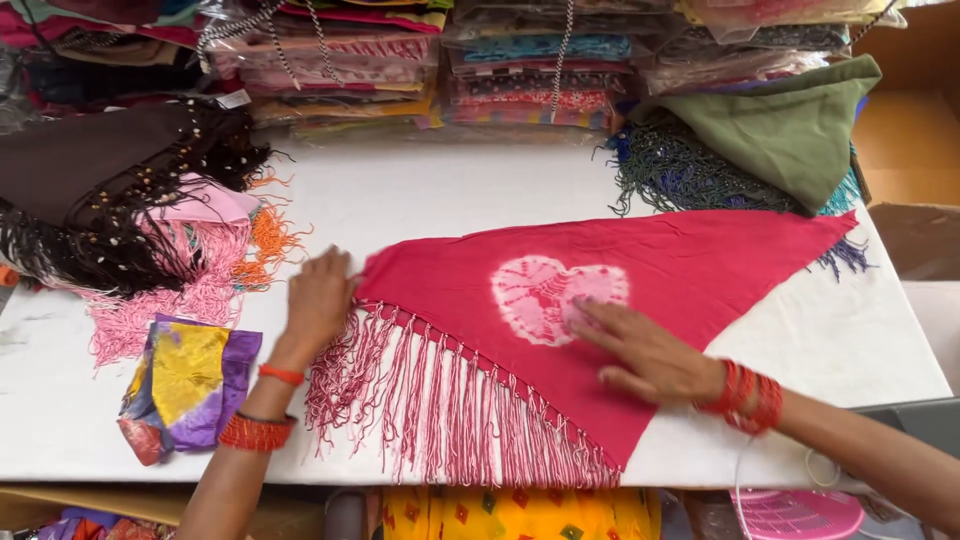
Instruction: The person folds a green scarf with fringes on a white table, smoothing it out and folding it into a smaller rectangle. They then pick up a pink scarf with a white heart design and fringes, unfold it, and begin folding it in a similar manner.
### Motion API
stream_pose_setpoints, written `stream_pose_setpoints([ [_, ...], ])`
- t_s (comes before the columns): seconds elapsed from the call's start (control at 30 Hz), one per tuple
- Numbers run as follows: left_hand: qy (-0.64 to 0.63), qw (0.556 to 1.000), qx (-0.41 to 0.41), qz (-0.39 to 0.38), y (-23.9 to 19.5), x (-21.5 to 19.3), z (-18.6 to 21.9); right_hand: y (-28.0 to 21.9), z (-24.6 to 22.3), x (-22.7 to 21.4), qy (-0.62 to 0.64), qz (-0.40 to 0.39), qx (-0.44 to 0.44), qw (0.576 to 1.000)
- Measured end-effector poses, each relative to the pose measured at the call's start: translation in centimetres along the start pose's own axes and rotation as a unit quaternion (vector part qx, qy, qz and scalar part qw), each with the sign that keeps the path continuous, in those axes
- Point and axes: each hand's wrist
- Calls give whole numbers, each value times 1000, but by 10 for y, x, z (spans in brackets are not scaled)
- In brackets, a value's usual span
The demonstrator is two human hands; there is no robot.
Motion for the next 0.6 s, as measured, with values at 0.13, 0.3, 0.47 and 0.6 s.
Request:
stream_pose_setpoints([
  [0.13, -11, 999, -8, -31, -21, -29, 17, 11, 19, 1, -65, -29, 56, 996],
  [0.3, -67, 996, -11, -54, -25, -40, 24, 8, 18, 3, -155, -22, 52, 986],
  [0.47, -58, 960, -85, -261, 7, -47, 6, 7, 18, 4, -148, -20, 48, 988],
  [0.6, -179, 932, -88, -304, 32, -16, -45, 8, 14, 1, -140, -14, 54, 989],
])
Point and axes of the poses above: each hand's wrist, its own y-axis towards the middle knuckle, its own x-axis out of the palm, z = x × y, and after that the axes turned 11 degrees about y, right-handed
